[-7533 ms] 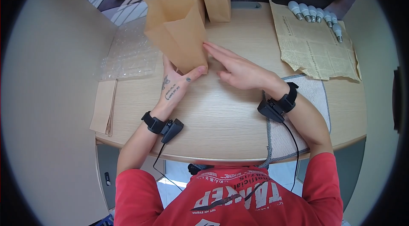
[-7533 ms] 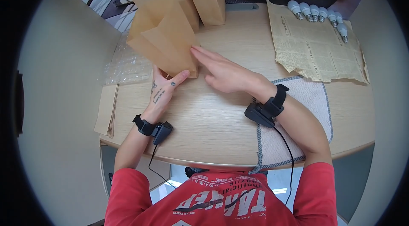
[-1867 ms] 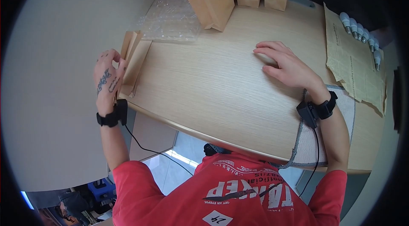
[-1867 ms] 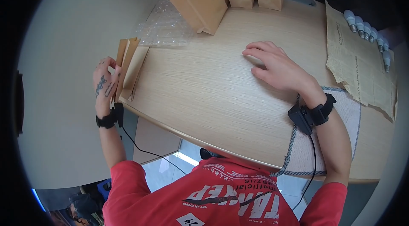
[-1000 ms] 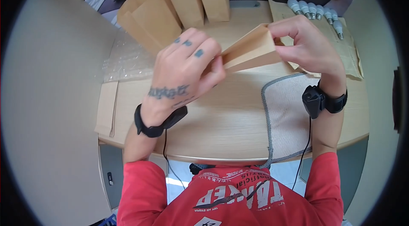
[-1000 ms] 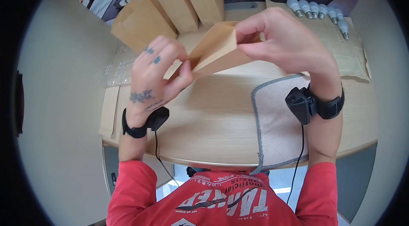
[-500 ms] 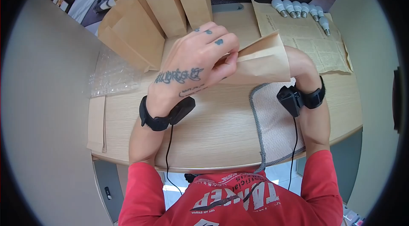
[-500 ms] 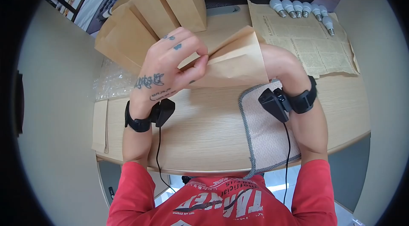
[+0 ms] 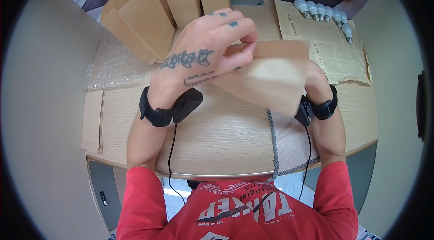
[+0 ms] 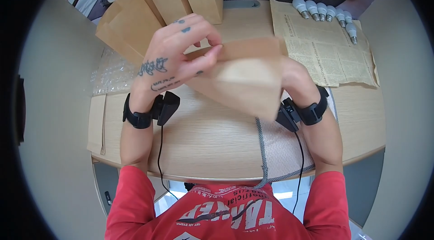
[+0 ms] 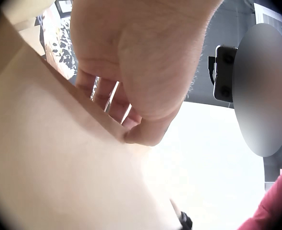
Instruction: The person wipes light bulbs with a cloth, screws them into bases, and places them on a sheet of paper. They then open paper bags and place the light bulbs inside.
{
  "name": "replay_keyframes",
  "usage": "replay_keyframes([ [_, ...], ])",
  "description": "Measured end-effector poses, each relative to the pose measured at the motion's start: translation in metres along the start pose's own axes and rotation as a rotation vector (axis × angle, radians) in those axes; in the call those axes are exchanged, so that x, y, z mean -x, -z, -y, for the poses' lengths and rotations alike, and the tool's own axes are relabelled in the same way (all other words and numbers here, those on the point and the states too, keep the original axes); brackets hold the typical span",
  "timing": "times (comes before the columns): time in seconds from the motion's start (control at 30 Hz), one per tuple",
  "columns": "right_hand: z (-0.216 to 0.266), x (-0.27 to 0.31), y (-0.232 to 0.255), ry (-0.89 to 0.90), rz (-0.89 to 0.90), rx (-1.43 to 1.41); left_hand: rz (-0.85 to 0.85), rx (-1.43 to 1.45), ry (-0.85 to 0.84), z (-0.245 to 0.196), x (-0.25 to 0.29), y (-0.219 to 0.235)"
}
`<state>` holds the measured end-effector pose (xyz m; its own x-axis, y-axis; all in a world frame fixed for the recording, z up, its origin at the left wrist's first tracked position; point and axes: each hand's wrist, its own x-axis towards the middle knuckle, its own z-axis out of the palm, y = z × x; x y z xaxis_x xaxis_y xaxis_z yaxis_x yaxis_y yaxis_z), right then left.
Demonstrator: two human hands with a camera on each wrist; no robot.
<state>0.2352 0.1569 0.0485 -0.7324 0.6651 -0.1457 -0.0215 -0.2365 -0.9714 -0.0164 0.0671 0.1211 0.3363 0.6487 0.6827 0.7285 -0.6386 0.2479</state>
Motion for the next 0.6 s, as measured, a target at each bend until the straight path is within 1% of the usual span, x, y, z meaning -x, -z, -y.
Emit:
replay_keyframes([
  [0.13,0.013,-0.016,-0.022,0.077,0.222,0.359,0.006,-0.014,0.005,0.007,0.002,-0.001],
  [0.23,0.018,-0.019,-0.029,0.145,0.279,0.493,0.001,-0.035,0.024,0.011,0.001,0.002],
  [0.27,0.020,-0.018,-0.028,0.166,0.269,0.499,-0.003,-0.042,0.030,0.012,0.000,0.005],
  [0.37,0.025,-0.008,-0.016,0.231,0.196,0.470,-0.070,-0.059,0.124,0.019,0.001,0.014],
  [0.4,0.026,-0.004,-0.011,0.252,0.167,0.453,-0.120,-0.072,0.120,0.027,0.002,0.012],
  [0.5,0.030,0.004,-0.001,0.316,0.101,0.466,-0.156,-0.133,0.299,0.035,0.006,0.015],
  [0.53,0.031,0.005,0.000,0.338,0.093,0.488,-0.178,-0.118,0.333,0.038,0.006,0.013],
  [0.6,0.034,0.002,0.000,0.383,0.084,0.566,-0.157,-0.059,0.407,0.042,0.009,0.013],
])
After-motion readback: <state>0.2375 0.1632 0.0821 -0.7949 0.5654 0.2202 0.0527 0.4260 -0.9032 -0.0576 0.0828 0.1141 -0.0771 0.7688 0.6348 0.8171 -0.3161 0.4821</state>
